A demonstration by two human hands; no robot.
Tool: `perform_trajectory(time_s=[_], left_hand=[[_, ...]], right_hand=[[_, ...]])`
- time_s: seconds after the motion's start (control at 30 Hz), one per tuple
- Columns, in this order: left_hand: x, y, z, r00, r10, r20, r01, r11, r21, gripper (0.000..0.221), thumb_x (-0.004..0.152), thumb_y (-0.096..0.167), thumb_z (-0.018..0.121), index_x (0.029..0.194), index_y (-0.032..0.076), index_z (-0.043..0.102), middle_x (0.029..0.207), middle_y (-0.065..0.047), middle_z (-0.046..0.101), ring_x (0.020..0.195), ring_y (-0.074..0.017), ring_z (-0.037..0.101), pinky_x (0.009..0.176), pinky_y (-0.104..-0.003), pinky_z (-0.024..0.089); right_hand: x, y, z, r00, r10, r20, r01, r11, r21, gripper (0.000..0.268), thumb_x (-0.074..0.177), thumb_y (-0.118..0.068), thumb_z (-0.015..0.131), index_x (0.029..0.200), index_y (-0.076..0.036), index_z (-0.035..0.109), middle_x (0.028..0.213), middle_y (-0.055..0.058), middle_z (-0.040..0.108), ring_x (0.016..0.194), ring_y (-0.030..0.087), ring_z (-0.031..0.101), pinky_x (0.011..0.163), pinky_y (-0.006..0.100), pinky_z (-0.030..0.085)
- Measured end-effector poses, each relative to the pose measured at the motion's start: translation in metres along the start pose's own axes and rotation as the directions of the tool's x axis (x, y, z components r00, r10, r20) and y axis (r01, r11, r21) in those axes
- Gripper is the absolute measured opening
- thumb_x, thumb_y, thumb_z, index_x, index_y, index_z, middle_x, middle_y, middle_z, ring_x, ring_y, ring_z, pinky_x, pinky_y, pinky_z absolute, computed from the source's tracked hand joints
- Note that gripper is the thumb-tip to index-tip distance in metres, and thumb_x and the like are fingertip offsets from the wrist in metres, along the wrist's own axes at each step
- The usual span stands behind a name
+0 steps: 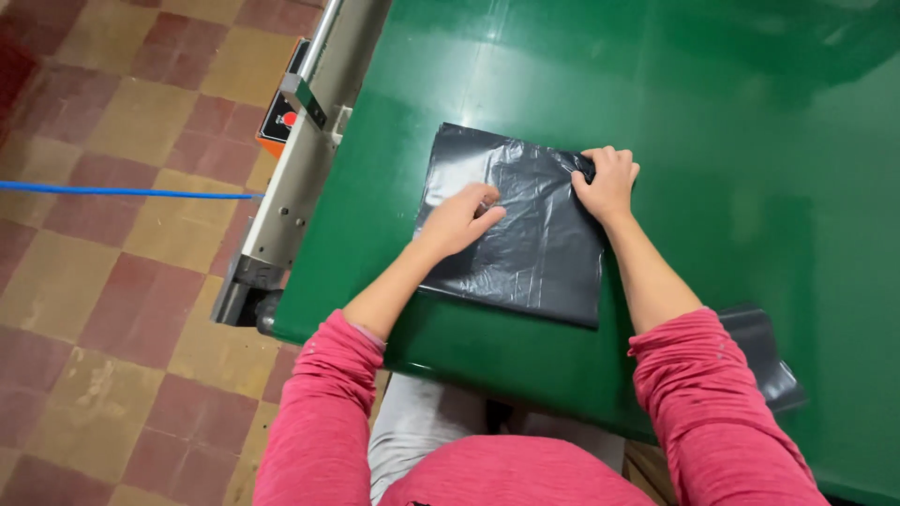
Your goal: The recorder is folding black plastic bags on a workbench and placing them into a storage crate.
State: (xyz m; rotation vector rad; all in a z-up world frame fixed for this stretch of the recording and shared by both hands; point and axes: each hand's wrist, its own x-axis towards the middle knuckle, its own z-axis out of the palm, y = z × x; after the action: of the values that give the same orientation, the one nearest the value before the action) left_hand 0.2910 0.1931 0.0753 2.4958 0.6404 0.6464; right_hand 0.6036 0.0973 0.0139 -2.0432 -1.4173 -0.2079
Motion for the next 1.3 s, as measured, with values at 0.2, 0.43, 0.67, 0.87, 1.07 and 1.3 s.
perform_trajectory(time_s=[0.2,0.43,0.67,0.87,1.07,1.3], left_hand=[[0.001,-0.061,0.033,0.839,-0.326,0.434,0.540,0.414,-0.733,0.079,0.098,0.069,0.036,0.137,0.004,0.058,0.129,-0.014,0.070,0.117,-0.0263,0.069,0.087,-0.032,0.054],[-0.049,-0.065,-0.034,0.704,-0.292,0.648,0.603,-0.238,-0.761,0.124,0.081,0.092,0.017,0.146,-0.010,0.043,0.145,-0.026,0.058,0.129,-0.0308,0.062,0.100,-0.042,0.047],[-0.096,-0.089,-0.020,0.802,-0.454,0.387,0.492,0.136,-0.860,0.090,0.097,0.069,0.053,0.150,-0.003,0.042,0.155,-0.016,0.050,0.140,-0.0219,0.050,0.114,-0.035,0.040],[-0.142,0.045,-0.091,0.992,-0.025,-0.127,0.007,0.990,-0.140,0.075,0.081,0.039,0.080,0.139,0.004,0.049,0.142,-0.019,0.051,0.133,-0.0360,0.050,0.107,-0.048,0.045],[-0.153,0.044,-0.094,0.893,0.435,0.116,-0.424,0.724,0.545,0.048,0.085,0.039,0.077,0.122,0.012,0.065,0.129,-0.007,0.063,0.126,-0.0299,0.060,0.101,-0.048,0.048],[-0.131,0.059,-0.073,0.793,0.294,0.534,-0.568,0.674,0.472,0.014,0.100,0.026,0.069,0.100,0.013,0.071,0.092,-0.003,0.069,0.090,-0.0230,0.068,0.074,-0.040,0.053]], right_hand=[[0.013,-0.042,-0.053,0.967,0.028,0.255,-0.002,0.995,-0.103,0.028,0.077,-0.018,0.073,0.104,-0.011,0.069,0.105,0.012,0.067,0.102,0.035,0.059,0.086,0.050,0.044],[-0.129,-0.166,-0.167,0.985,-0.165,-0.046,0.170,0.970,0.174,0.022,0.075,0.002,0.073,0.091,-0.012,0.067,0.096,0.005,0.068,0.097,0.032,0.057,0.090,0.045,0.043],[-0.199,-0.156,-0.132,0.990,-0.141,0.003,0.140,0.985,0.106,0.026,0.066,0.005,0.069,0.085,-0.011,0.064,0.097,0.002,0.065,0.100,0.029,0.056,0.088,0.042,0.043],[-0.206,-0.143,-0.122,0.998,-0.013,-0.055,0.020,0.990,0.140,0.023,0.070,0.006,0.067,0.086,-0.010,0.064,0.098,0.003,0.064,0.102,0.029,0.056,0.091,0.041,0.045],[-0.200,-0.178,-0.149,0.991,-0.067,-0.115,0.064,0.997,-0.032,0.024,0.070,0.003,0.069,0.090,-0.010,0.069,0.107,0.005,0.067,0.112,0.033,0.057,0.098,0.045,0.045],[-0.219,-0.250,-0.128,0.942,-0.325,0.081,0.323,0.945,0.045,0.055,0.075,-0.003,0.066,0.130,0.003,0.063,0.139,0.022,0.061,0.138,0.039,0.054,0.119,0.050,0.039]])
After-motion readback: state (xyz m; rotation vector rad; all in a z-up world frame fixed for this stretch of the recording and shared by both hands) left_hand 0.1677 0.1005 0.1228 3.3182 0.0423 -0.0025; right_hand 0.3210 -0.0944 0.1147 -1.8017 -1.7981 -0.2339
